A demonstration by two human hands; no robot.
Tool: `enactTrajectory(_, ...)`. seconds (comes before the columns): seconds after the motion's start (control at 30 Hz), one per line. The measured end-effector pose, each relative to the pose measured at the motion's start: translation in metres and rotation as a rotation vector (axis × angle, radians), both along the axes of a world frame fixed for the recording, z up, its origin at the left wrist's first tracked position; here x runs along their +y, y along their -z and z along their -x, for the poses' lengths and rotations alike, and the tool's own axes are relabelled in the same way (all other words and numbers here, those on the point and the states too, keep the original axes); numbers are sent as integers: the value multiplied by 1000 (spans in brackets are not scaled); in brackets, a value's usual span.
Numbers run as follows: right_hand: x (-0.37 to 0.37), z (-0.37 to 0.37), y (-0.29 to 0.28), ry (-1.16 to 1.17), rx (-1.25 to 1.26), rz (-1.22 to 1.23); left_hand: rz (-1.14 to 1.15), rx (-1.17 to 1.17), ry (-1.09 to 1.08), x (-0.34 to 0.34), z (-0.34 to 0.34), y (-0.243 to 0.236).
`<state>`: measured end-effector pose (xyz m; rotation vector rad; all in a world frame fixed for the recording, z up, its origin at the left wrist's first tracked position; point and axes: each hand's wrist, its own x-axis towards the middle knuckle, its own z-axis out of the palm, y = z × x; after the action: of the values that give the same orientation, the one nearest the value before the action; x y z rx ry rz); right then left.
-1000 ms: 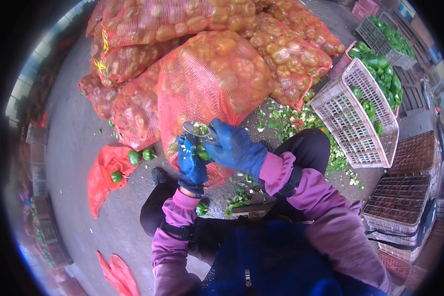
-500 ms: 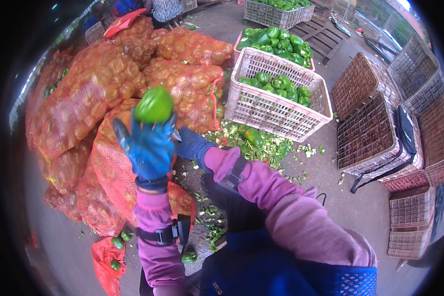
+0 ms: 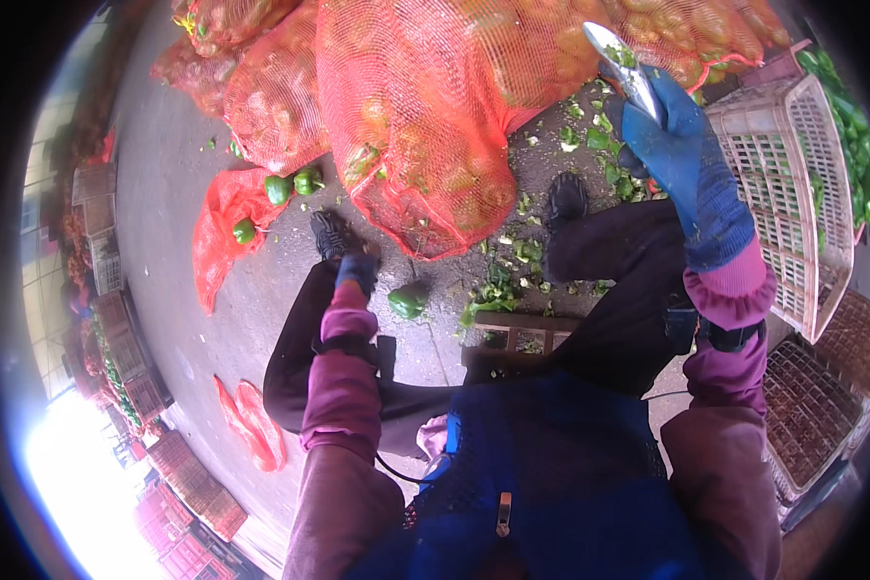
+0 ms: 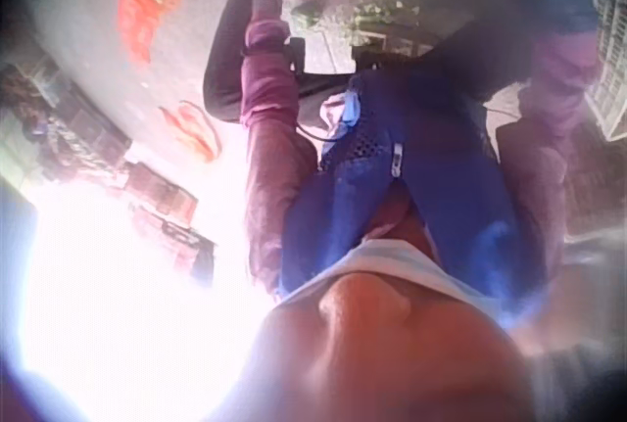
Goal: The person holds a green pepper and uses a small knife to remove the stem and core before placing the pepper into a large mesh bag.
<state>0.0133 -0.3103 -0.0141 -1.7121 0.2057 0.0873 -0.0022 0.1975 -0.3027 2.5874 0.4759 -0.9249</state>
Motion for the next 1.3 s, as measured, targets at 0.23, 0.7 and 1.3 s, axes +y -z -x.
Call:
enactTrajectory(0.23, 38, -19, 2, -69, 178, 322, 317, 41, -873, 17, 181, 174)
enactTrajectory(0.7, 58, -7, -11, -266, 214, 0, 1566, -380, -954, -115, -16, -58)
enactTrajectory(1.3, 112, 35, -80, -593, -480, 351, 1407, -680, 281, -197, 10, -331)
